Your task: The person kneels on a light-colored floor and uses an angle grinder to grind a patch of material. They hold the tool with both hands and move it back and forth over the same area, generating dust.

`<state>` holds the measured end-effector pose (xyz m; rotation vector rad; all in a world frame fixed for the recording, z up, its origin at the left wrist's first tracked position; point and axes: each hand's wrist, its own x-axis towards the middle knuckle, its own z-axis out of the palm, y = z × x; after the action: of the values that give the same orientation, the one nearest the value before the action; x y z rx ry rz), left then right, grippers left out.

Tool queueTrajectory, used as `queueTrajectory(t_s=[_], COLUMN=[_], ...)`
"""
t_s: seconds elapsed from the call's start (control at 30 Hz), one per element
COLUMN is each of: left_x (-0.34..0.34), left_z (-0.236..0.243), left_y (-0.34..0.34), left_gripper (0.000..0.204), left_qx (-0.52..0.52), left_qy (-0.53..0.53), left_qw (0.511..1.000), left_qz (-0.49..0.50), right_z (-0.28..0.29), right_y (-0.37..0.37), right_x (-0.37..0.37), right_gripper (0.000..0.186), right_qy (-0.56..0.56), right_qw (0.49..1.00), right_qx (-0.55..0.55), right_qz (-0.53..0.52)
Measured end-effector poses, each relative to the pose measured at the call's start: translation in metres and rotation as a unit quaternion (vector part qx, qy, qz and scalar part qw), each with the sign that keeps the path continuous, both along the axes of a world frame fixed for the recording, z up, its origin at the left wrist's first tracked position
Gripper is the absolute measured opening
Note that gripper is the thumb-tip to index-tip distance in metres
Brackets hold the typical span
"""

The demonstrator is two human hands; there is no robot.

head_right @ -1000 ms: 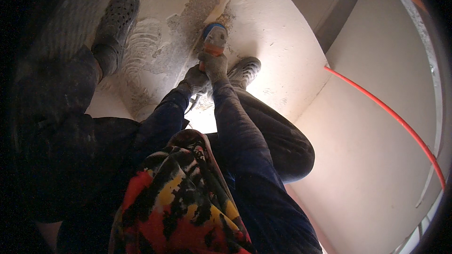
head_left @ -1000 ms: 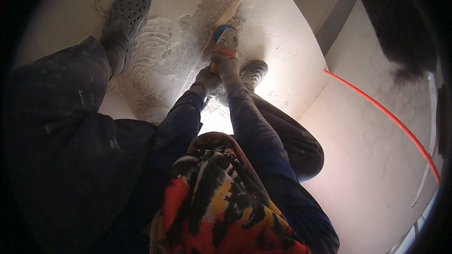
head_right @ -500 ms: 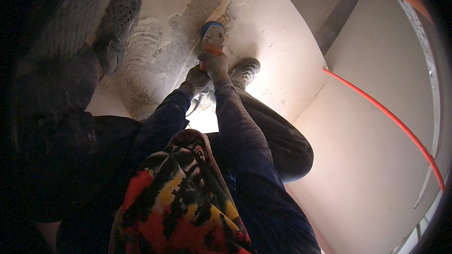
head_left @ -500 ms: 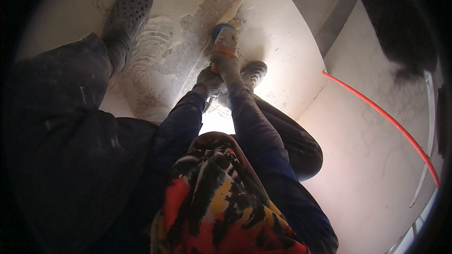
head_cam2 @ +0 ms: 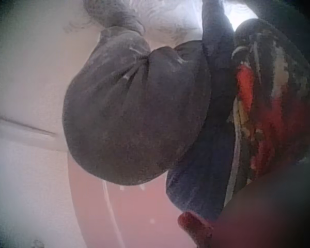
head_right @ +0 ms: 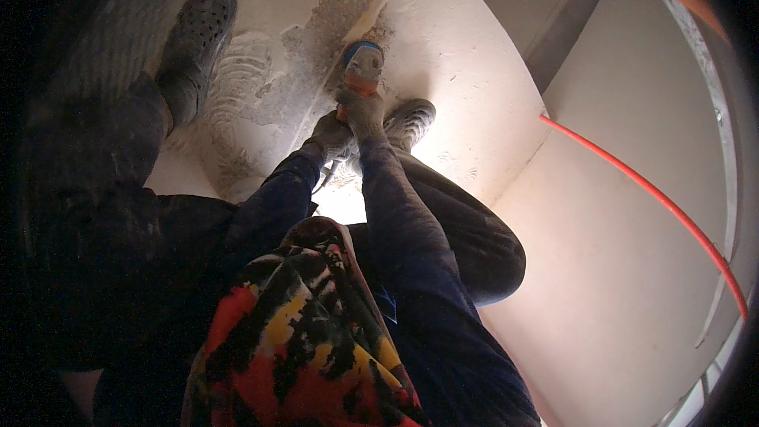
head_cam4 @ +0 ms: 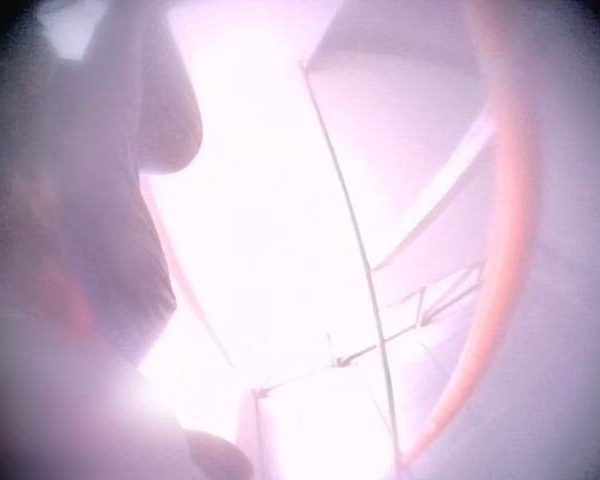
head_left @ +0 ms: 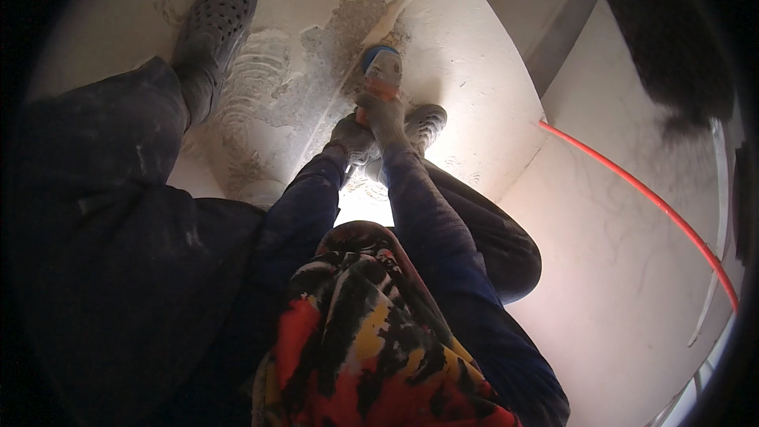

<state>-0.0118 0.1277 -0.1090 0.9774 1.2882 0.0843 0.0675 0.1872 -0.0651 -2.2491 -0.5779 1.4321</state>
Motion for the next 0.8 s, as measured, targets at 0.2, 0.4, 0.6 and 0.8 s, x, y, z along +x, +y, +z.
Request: queueTrajectory(t_s=[0.2, 0.4, 0.6, 0.8], left_x=[-0.002, 0.004, -0.005, -0.012], left_z=[0.000, -0.009, 0.012, 0.026], left_y=[-0.006, -0.026, -0.007, 0.018], left_gripper=[0.062, 0.063, 0.063, 0.061], left_qx=[-0.038, -0.066, -0.053, -0.041], left_qy=[-0.001, -0.021, -0.023, 0.010], left_qw=[0.999, 0.996, 0.998, 0.999], left_qz=[0.003, 0.048, 0.031, 0.003], right_z=[-0.010, -0.025, -0.009, -0.005], right_y=[-0.008, -0.024, -0.012, 0.002], right_x=[0.003, 0.009, 0.006, 0.004], right_gripper=[0.036, 0.036, 0.039, 0.036], right_qy=[-0.044, -0.092, -0.102, -0.083], right_qw=[0.997, 0.988, 0.991, 0.992], right_qx=[-0.039, -0.064, -0.066, -0.055], right_qz=[0.057, 0.101, 0.057, 0.083])
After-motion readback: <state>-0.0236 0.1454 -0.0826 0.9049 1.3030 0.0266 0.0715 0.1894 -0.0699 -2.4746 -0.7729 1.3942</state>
